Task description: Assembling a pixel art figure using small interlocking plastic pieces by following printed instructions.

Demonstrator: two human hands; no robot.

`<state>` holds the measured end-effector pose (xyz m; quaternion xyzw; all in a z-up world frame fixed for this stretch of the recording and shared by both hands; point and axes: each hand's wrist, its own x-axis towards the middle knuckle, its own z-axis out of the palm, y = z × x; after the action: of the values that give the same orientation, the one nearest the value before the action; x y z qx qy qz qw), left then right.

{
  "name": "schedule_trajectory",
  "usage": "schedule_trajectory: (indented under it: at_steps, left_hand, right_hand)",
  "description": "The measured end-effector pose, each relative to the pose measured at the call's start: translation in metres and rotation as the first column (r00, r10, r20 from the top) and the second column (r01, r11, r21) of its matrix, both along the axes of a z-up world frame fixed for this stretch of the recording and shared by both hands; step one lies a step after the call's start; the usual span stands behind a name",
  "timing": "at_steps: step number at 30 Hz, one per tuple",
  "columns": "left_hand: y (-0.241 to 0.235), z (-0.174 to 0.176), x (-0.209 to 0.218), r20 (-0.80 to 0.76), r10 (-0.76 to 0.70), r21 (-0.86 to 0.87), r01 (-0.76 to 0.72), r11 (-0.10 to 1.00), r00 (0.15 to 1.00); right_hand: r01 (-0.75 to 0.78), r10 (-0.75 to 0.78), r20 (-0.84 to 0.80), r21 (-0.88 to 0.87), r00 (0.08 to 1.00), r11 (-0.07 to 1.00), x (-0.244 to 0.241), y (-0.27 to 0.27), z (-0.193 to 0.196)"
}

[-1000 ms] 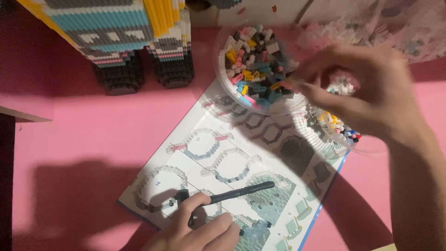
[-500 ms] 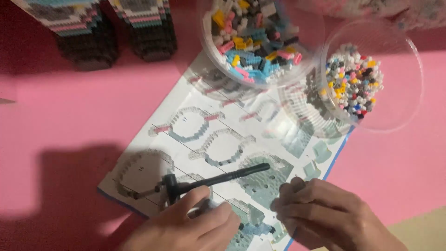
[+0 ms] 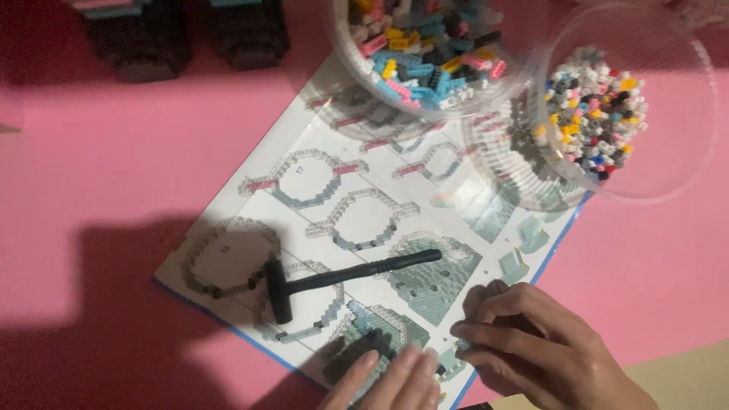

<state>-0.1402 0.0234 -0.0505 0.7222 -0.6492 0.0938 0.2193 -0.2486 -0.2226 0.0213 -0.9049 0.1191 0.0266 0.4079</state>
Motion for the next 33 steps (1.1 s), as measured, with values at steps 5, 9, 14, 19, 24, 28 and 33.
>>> schedule_trajectory:
  at_steps: [5, 9, 14, 19, 24, 28, 33]
  left_hand:
    - [0.009, -0.036, -0.013, 0.085, 0.188, 0.039, -0.192, 0.981, 0.979]
    - [0.012, -0.01, 0.017, 0.346, 0.128, 0.0, -0.137, 0.991, 0.929]
    - [0.01, 0.009, 0.03, 0.331, 0.133, -0.028, -0.131, 0.991, 0.934]
    - [0.005, 0.01, 0.031, 0.288, 0.141, -0.114, -0.112, 0.987, 0.947]
    - [0.003, 0.015, 0.027, 0.225, 0.175, -0.144, -0.145, 0.979, 0.958]
    - [0.0, 0.017, 0.027, 0.205, 0.206, -0.179, -0.171, 0.969, 0.957]
    - [0.0, 0.018, 0.026, 0.203, 0.206, -0.157, -0.176, 0.972, 0.957]
  right_hand:
    - [-0.092, 0.098, 0.098, -0.058, 0.99, 0.994, 0.006, -0.009, -0.007]
    - [-0.21, 0.208, 0.108, 0.013, 0.972, 0.978, 0.004, -0.022, -0.009]
    - [-0.35, 0.346, 0.132, 0.005, 0.929, 0.937, 0.015, -0.029, -0.003]
    - [-0.424, 0.368, 0.301, 0.147, 0.88, 0.893, 0.043, -0.016, 0.009]
    - [-0.489, 0.419, 0.434, 0.057, 0.798, 0.87, 0.057, -0.01, 0.002]
    - [-0.483, 0.458, 0.394, -0.038, 0.797, 0.875, 0.058, -0.012, 0.002]
    - [-0.492, 0.481, 0.38, -0.075, 0.79, 0.867, 0.055, -0.016, -0.005]
